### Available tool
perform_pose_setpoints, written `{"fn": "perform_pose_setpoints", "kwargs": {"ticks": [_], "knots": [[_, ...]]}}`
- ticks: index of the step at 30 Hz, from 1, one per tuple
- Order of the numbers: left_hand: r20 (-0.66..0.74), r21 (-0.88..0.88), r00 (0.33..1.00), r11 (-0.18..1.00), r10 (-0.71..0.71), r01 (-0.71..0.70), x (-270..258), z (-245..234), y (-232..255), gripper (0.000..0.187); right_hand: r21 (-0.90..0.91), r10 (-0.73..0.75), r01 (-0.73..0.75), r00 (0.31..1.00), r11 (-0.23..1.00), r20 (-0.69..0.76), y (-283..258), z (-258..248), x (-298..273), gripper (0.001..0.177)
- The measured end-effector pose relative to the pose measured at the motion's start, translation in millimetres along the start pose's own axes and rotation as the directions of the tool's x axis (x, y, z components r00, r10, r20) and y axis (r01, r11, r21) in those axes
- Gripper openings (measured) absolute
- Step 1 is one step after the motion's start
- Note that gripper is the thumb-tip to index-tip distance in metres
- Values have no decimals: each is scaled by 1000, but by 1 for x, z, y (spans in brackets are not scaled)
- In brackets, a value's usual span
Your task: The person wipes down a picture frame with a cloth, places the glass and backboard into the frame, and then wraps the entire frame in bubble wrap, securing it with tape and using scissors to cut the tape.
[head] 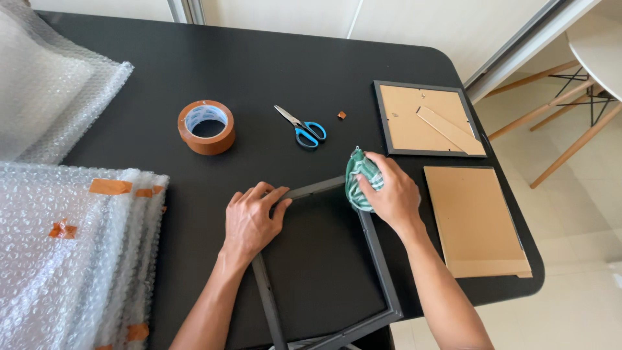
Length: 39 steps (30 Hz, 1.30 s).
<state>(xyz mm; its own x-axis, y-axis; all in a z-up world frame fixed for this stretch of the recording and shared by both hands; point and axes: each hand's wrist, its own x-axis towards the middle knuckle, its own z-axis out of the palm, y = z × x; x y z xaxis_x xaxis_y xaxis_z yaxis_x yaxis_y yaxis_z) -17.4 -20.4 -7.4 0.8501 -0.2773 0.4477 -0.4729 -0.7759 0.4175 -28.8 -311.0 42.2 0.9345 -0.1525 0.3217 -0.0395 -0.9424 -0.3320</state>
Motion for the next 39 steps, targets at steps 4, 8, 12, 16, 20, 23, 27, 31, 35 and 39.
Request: {"fn": "perform_pose_setpoints", "kwargs": {"ticks": [4,8,12,16,20,23,27,31,35,39], "knots": [[12,1,999,999,-40,40,4,-6,-4,22,-113,-107,83,970,990,-220,12,1,11,48],[-48,-6,998,999,-41,41,4,-6,-7,21,-133,-288,257,881,957,-374,-29,-12,7,45],[-63,-66,997,997,-38,34,5,-14,-8,19,-336,-645,550,671,764,-367,-57,31,11,39],[-85,-28,994,997,-70,68,-7,-27,-16,21,-313,-788,732,607,606,-105,-81,47,12,45],[-118,10,986,993,-116,118,-38,-25,-32,22,-254,-819,802,571,541,59,-80,57,21,42],[-108,7,982,988,-154,155,-49,-39,-36,23,-210,-793,806,587,553,165,-75,58,33,38],[-89,-18,977,981,-193,192,-52,-46,-37,23,-170,-774,815,579,553,258,-87,57,37,36],[-85,17,978,981,-192,194,-53,-51,-39,24,-167,-802,844,536,510,264,-109,53,35,35],[-58,33,975,976,-214,216,-56,-55,-40,27,-160,-804,836,548,524,230,-112,51,35,35],[109,-6,962,967,-251,253,-49,-78,-34,30,-100,-730,728,683,678,16,-109,18,36,30]]}}
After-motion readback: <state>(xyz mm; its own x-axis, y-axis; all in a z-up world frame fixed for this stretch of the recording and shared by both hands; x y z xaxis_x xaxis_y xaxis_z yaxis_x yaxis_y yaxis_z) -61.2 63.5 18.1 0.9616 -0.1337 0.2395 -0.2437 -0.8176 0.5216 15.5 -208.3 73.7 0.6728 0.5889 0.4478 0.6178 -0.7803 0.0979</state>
